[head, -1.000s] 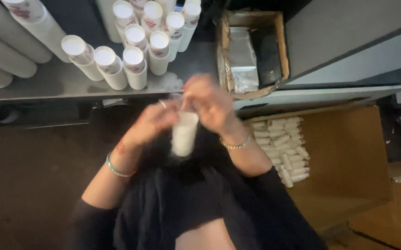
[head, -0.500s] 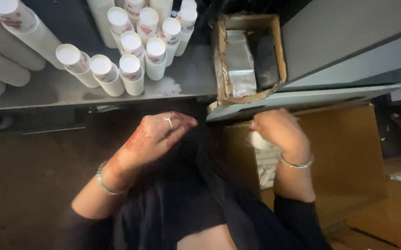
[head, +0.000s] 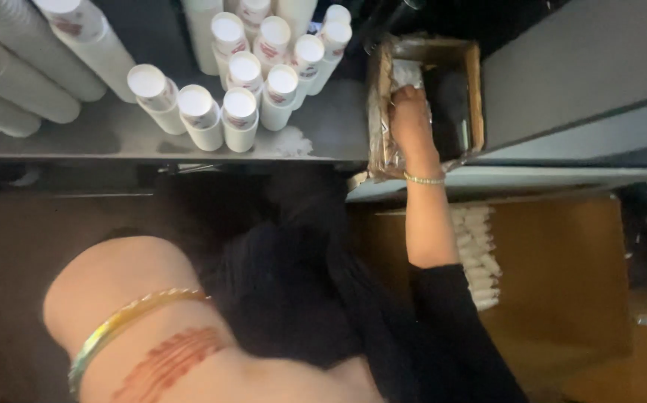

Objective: Packing stacks of paper cups into small plastic bags at a packaging station.

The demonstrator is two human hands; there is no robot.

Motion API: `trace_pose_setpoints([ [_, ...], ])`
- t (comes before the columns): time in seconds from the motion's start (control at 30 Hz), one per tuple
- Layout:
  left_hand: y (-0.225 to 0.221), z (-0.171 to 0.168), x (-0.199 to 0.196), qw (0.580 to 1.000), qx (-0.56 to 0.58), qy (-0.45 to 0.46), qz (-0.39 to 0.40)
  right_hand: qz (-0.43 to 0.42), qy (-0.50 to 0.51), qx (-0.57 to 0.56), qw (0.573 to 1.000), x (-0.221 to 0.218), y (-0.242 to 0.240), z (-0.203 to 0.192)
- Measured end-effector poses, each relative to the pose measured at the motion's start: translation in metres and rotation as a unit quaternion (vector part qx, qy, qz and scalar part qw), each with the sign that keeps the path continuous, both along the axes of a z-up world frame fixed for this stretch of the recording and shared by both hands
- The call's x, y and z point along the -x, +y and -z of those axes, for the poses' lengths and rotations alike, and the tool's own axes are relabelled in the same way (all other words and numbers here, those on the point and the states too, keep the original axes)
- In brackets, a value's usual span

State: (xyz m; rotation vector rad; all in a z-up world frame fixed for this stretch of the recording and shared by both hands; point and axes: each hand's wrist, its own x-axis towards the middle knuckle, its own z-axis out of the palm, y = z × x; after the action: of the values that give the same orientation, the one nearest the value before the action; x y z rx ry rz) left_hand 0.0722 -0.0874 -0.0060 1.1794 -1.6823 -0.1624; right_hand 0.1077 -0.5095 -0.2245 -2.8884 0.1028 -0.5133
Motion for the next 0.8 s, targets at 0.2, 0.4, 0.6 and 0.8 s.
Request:
trace_pose_setpoints([
  [0.2, 0.015, 0.002, 0.008, 0.999, -0.011, -0.022, -0.047, 0.027, -0.028, -0.009, 0.999, 0.011, 0.004, -0.021],
  [0.4, 0.018, 0.01, 0.016, 0.996, -0.017, -0.04, -0.081, -0.142, -0.109, -0.366, 0.913, 0.057, 0.024, -0.076],
  [0.6, -0.053, 0.1, -0.033, 0.936, -0.089, 0.109, -0.323, -0.321, 0.015, -0.577, 0.751, 0.093, 0.076, -0.111],
  [0.8, -0.072, 0.165, -0.036, 0.916, 0.01, 0.347, -0.2, -0.319, 0.032, -0.628, 0.709, 0.107, 0.127, -0.069],
])
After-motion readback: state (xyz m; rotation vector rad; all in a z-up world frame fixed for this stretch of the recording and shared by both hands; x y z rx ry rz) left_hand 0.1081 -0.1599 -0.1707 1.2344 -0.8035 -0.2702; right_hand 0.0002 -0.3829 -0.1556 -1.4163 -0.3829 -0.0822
